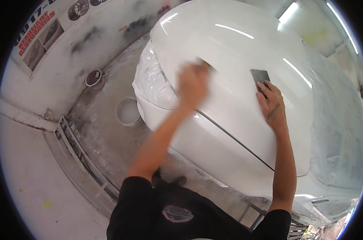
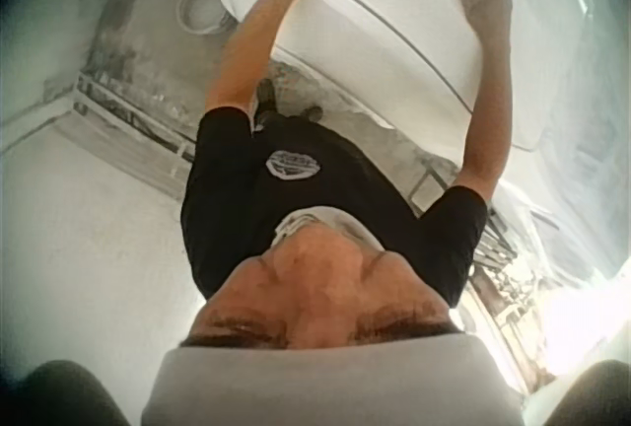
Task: Sanding the hood and body of a white car using sanding blocks and water.
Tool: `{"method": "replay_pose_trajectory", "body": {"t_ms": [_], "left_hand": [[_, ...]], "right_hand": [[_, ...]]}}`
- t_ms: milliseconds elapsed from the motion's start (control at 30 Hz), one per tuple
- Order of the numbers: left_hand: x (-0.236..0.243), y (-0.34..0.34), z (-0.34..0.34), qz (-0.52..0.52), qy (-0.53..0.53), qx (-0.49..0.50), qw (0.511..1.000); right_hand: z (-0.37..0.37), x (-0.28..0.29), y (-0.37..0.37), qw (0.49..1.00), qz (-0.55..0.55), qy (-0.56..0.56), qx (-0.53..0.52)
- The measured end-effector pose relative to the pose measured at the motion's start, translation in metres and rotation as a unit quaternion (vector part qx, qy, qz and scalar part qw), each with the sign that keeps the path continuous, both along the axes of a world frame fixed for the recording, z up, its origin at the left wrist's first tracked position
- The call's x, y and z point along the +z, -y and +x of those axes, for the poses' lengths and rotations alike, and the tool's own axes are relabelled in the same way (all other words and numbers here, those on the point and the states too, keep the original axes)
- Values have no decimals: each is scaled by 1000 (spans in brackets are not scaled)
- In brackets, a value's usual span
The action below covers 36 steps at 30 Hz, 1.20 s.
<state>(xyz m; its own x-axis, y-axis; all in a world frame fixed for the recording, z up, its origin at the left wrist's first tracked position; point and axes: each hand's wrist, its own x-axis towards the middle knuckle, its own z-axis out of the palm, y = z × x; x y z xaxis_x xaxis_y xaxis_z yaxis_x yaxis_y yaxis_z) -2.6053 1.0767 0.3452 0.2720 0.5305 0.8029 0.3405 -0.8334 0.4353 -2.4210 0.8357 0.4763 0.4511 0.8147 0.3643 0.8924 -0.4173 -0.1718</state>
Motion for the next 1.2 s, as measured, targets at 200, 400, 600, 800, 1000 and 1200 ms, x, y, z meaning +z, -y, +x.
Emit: {"method": "replay_pose_trajectory", "body": {"t_ms": [200,400,600,800,1000,1200], "left_hand": [[13,-44,-9,-94,-39,15,995],[11,-22,-25,-69,14,-58,996],[13,-183,-26,-199,-33,28,979],[-3,-121,-32,-104,24,-91,990],[17,-282,-17,-250,-4,-23,968],[7,-198,-40,-213,-36,-118,969]], "right_hand": [[1,1,4,1000,-4,3,15],[-4,4,6,1000,-2,24,16],[-17,2,-19,1000,-18,-7,13],[-16,12,-23,999,-28,16,-16],[-20,4,-55,1000,-21,-13,-4],[-52,3,-46,994,-75,33,-70]]}}
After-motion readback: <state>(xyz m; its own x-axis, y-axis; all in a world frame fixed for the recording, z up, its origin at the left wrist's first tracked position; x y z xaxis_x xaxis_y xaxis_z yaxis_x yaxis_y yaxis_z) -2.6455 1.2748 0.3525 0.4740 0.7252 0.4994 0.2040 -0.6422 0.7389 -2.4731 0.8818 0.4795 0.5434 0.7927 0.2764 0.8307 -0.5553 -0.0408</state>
